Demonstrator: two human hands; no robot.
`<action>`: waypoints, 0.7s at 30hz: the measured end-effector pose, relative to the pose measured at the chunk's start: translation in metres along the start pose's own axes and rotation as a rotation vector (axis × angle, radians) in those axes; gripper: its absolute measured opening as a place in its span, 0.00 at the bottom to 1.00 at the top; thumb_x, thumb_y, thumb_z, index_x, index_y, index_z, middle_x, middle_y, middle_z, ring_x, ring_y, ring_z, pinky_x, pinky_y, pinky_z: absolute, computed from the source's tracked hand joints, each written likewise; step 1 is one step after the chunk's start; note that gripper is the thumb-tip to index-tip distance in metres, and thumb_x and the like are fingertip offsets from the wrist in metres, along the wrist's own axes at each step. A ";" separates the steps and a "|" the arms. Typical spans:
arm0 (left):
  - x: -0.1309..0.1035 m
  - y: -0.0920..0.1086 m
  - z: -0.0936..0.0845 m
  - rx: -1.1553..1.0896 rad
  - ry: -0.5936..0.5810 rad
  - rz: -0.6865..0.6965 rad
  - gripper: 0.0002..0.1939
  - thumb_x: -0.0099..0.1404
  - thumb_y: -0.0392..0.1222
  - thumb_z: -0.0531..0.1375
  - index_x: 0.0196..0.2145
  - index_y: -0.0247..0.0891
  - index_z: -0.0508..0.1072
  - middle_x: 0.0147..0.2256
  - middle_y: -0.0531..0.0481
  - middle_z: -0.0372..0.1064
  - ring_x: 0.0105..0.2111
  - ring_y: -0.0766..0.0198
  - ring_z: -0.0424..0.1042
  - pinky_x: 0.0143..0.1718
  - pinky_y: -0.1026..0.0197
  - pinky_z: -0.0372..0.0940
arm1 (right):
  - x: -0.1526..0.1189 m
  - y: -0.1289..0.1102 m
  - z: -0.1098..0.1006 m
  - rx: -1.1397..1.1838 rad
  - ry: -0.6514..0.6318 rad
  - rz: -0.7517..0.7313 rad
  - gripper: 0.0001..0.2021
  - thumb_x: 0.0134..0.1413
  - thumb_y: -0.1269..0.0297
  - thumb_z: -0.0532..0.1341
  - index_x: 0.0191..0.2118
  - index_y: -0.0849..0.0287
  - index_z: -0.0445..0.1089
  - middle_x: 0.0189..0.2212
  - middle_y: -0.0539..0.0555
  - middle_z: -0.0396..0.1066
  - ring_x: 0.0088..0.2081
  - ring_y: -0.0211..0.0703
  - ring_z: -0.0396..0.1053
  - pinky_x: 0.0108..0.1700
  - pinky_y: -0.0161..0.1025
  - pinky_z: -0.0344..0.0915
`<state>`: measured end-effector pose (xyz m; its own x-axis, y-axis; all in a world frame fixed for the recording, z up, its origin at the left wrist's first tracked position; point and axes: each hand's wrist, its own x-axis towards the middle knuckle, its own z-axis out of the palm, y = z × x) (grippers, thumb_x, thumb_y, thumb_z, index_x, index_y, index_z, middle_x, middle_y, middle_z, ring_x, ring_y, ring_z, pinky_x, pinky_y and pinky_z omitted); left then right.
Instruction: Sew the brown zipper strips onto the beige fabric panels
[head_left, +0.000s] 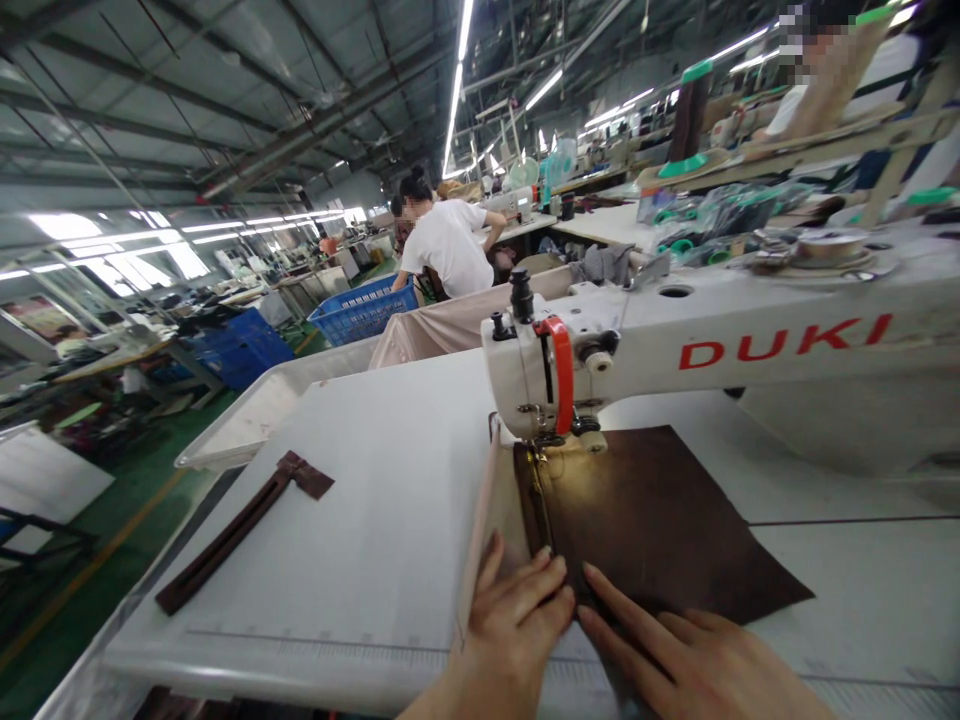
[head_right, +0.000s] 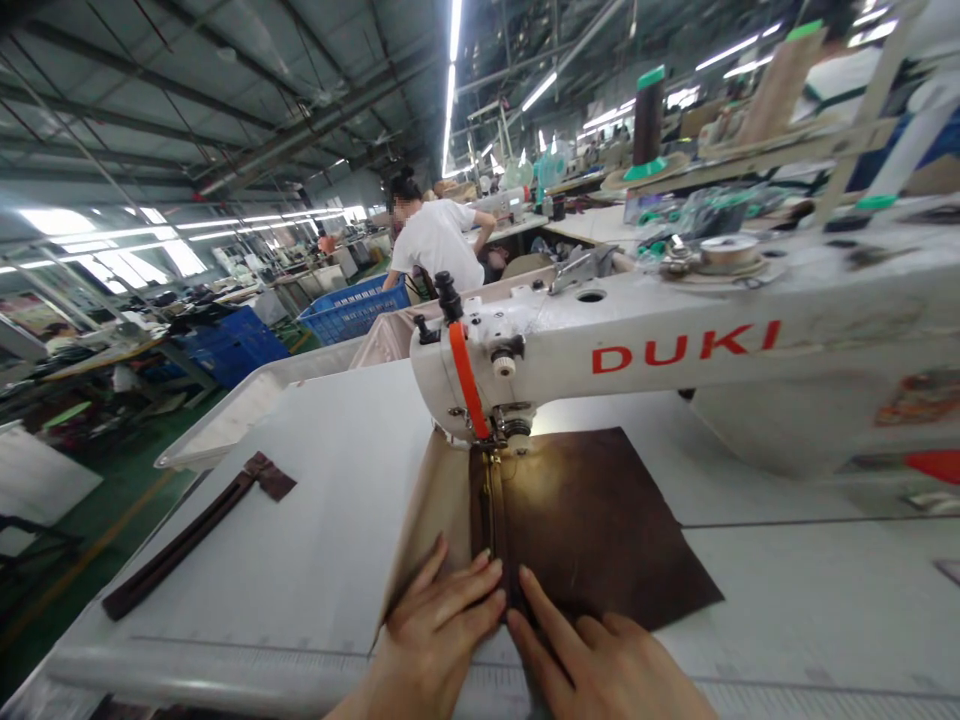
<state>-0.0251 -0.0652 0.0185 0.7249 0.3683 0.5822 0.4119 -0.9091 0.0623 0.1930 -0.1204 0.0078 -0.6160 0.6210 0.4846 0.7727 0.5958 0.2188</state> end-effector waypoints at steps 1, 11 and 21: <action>0.001 0.000 0.000 -0.011 -0.007 -0.013 0.15 0.74 0.36 0.46 0.46 0.33 0.71 0.47 0.44 0.74 0.52 0.62 0.70 0.61 0.48 0.55 | 0.001 0.001 -0.001 0.007 -0.011 -0.005 0.26 0.47 0.80 0.50 0.52 0.58 0.68 0.50 0.58 0.72 0.26 0.36 0.71 0.27 0.33 0.69; 0.015 -0.006 -0.001 -0.019 -0.085 -0.091 0.16 0.73 0.35 0.46 0.46 0.34 0.72 0.49 0.45 0.73 0.52 0.60 0.71 0.57 0.47 0.63 | 0.009 0.015 0.008 0.026 0.000 -0.004 0.34 0.33 0.83 0.49 0.50 0.56 0.70 0.49 0.57 0.72 0.24 0.36 0.72 0.27 0.33 0.70; 0.028 -0.025 0.007 0.004 -0.031 -0.086 0.17 0.74 0.35 0.45 0.43 0.34 0.74 0.47 0.46 0.75 0.50 0.60 0.73 0.55 0.48 0.65 | 0.029 0.032 0.014 0.049 0.018 0.000 0.30 0.36 0.83 0.48 0.47 0.60 0.72 0.46 0.60 0.74 0.21 0.35 0.70 0.26 0.32 0.70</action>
<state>-0.0110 -0.0311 0.0274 0.7036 0.4506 0.5495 0.4755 -0.8732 0.1071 0.1979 -0.0759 0.0174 -0.6129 0.6120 0.4998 0.7641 0.6202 0.1775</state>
